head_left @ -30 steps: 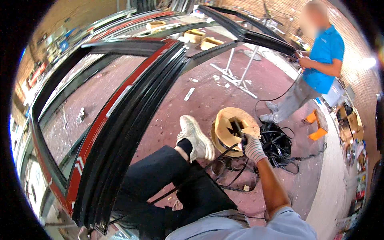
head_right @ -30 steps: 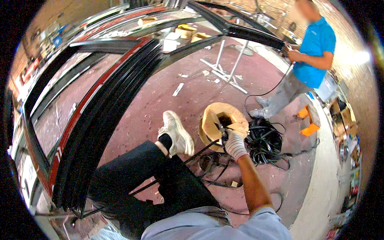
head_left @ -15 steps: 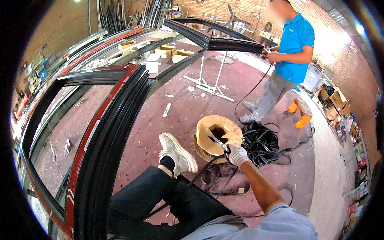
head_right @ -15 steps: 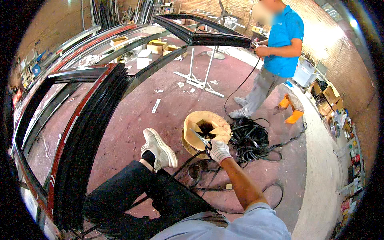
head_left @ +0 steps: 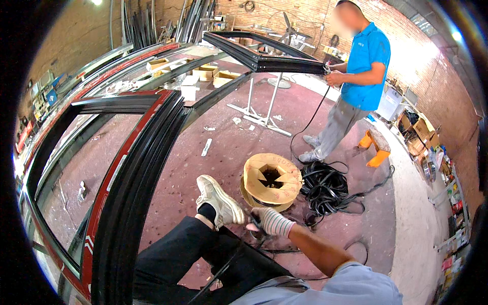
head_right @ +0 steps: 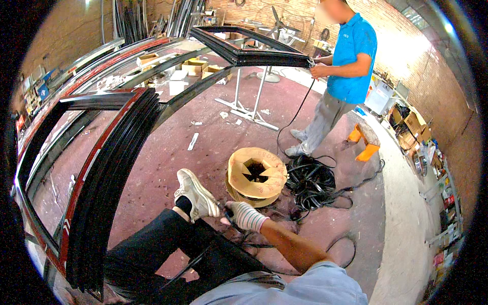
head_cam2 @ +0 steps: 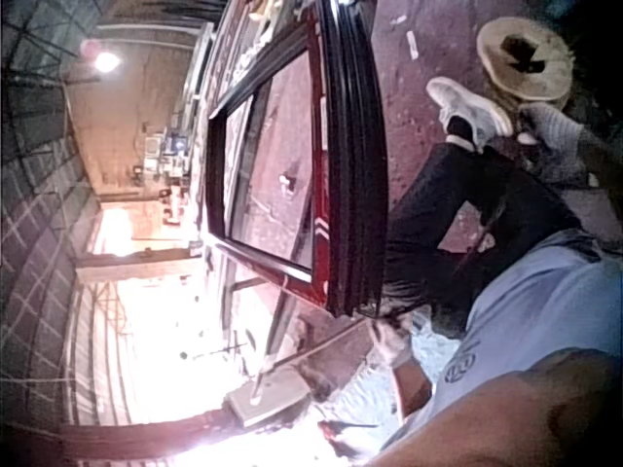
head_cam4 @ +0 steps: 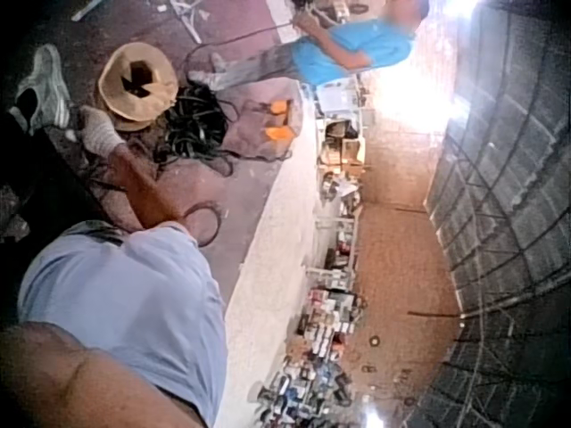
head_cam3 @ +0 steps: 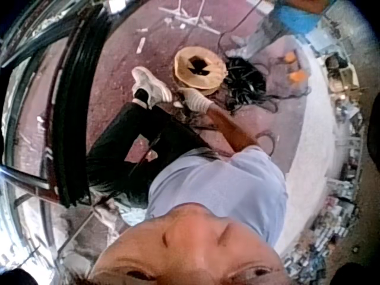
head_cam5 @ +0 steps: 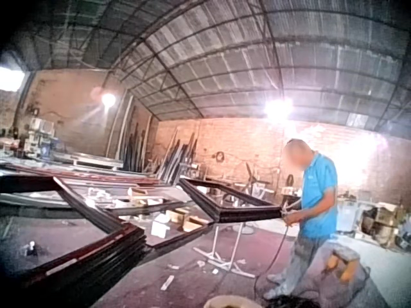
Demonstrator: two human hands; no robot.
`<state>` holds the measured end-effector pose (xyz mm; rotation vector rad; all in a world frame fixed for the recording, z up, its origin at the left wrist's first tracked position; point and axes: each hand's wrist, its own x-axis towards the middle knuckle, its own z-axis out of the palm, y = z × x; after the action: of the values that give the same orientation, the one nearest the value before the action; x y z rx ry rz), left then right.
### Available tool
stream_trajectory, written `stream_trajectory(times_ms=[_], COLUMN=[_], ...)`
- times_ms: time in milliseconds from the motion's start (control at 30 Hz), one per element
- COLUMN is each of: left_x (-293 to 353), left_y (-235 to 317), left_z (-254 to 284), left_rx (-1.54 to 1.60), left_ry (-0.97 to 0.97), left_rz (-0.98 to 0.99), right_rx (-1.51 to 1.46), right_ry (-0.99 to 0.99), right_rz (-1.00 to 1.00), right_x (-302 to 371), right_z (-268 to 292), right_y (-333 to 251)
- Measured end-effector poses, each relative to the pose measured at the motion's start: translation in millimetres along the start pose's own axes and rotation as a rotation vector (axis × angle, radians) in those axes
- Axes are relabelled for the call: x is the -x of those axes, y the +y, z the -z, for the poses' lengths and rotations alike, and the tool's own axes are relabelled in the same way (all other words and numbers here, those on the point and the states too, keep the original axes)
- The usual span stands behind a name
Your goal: The person installs a black rubber seal onto a red window frame using shears to trim the seal. The person repeatedly measures, cuts, and fits the seal along the frame edges.
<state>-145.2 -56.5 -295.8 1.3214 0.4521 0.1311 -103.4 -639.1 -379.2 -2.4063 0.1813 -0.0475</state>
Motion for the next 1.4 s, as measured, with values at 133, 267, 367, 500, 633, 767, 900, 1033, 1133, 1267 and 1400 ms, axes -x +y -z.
stream_trajectory(times_ms=[133, 267, 367, 500, 633, 767, 900, 1033, 1133, 1267, 1400], left_x=[32.4, 41.5, 32.4, 28.9, 29.1, 30.1, 26.9, 25.4, 25.8, 27.8, 27.0], left_y=[-6.0, 22.0, 25.5, 23.0, 14.3, 8.2, 5.1, 2.8, 3.3, 3.2, -3.6], left_z=[-81.9, -167.3, -175.9, -178.1, -180.6, -179.5, -176.6, -172.9, -171.5, -170.2, -166.5], left_rx=[-0.168, -0.172, -0.068, -0.051, -0.088, -0.086, -0.093, -0.059, -0.068, -0.058, -0.090], left_ry=[-0.378, -0.578, -0.763, -0.784, -0.741, -0.708, -0.677, -0.644, -0.643, -0.645, -0.679], left_rz=[-0.119, 0.206, 0.312, 0.422, 0.419, 0.416, 0.403, 0.417, 0.413, 0.397, 0.384], right_rx=[-0.374, -0.531, -0.522, -0.947, -0.980, -1.036, -0.802, -0.885, -0.729, -0.621, -0.595], right_ry=[-0.205, -0.368, -0.328, -0.519, -0.699, -0.812, -0.914, -0.957, -0.908, -0.885, -0.903], right_rz=[0.051, -0.077, 0.109, -0.209, -0.362, -0.469, -0.389, -0.569, -0.390, -0.279, -0.345], right_x=[14.5, 36.4, 47.3, 68.7, 76.9, 82.9, 78.5, 76.2, 77.7, 77.8, 72.4], right_z=[6.8, 8.2, -23.3, -40.9, -36.3, -40.2, -27.4, -23.8, -26.8, -29.5, -26.7], right_y=[-104.1, -151.0, -150.3, -154.7, -163.5, -161.1, -184.3, -187.4, -185.9, -183.6, -192.1])
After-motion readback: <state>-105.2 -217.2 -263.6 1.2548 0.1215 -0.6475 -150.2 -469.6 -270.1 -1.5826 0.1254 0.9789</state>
